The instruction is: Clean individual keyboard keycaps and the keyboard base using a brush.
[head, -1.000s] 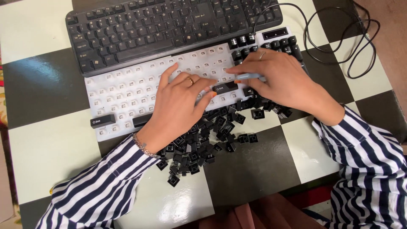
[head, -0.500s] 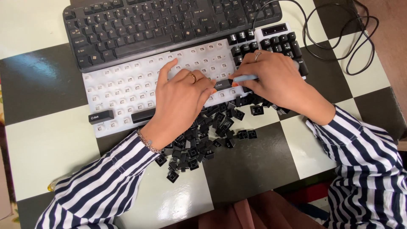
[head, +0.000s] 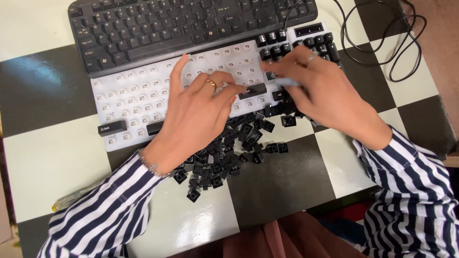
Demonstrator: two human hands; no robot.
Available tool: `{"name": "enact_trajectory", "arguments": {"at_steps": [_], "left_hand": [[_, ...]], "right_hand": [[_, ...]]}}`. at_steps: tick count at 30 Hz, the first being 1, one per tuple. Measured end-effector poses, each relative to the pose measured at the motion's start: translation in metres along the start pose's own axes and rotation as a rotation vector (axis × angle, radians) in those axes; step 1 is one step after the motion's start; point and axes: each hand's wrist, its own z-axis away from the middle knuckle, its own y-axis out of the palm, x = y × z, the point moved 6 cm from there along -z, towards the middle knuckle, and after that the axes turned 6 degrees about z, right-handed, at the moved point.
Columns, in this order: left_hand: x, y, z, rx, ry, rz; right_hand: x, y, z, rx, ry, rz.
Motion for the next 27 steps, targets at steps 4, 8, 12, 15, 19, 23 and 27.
{"name": "enact_trajectory", "arguments": {"at_steps": [4, 8, 12, 15, 19, 23, 27], "left_hand": [[-0.007, -0.017, 0.022, -0.011, -0.033, 0.015], [-0.016, -0.029, 0.056, 0.004, -0.064, -0.005], [-0.027, -0.029, 0.087, 0.031, -0.076, 0.07], [-0.035, -0.024, 0.101, 0.039, -0.026, 0.095], [-0.037, -0.008, 0.107, 0.037, 0.026, 0.114], [-0.034, -0.004, 0.104, 0.019, 0.005, 0.177], [-0.029, -0.002, 0.104, 0.0, -0.034, 0.195]], "right_hand": [[0.009, -0.013, 0.019, -0.125, -0.057, -0.228], [0.024, 0.006, 0.028, 0.102, -0.082, -0.057], [0.042, 0.03, 0.03, 0.373, -0.146, 0.076], [0.032, 0.042, 0.029, 0.426, -0.105, 0.113], [0.025, 0.048, 0.029, 0.383, -0.115, 0.099], [0.021, 0.039, 0.025, 0.541, 0.09, -0.05], [-0.002, 0.052, 0.036, 0.601, 0.047, -0.459]]}}
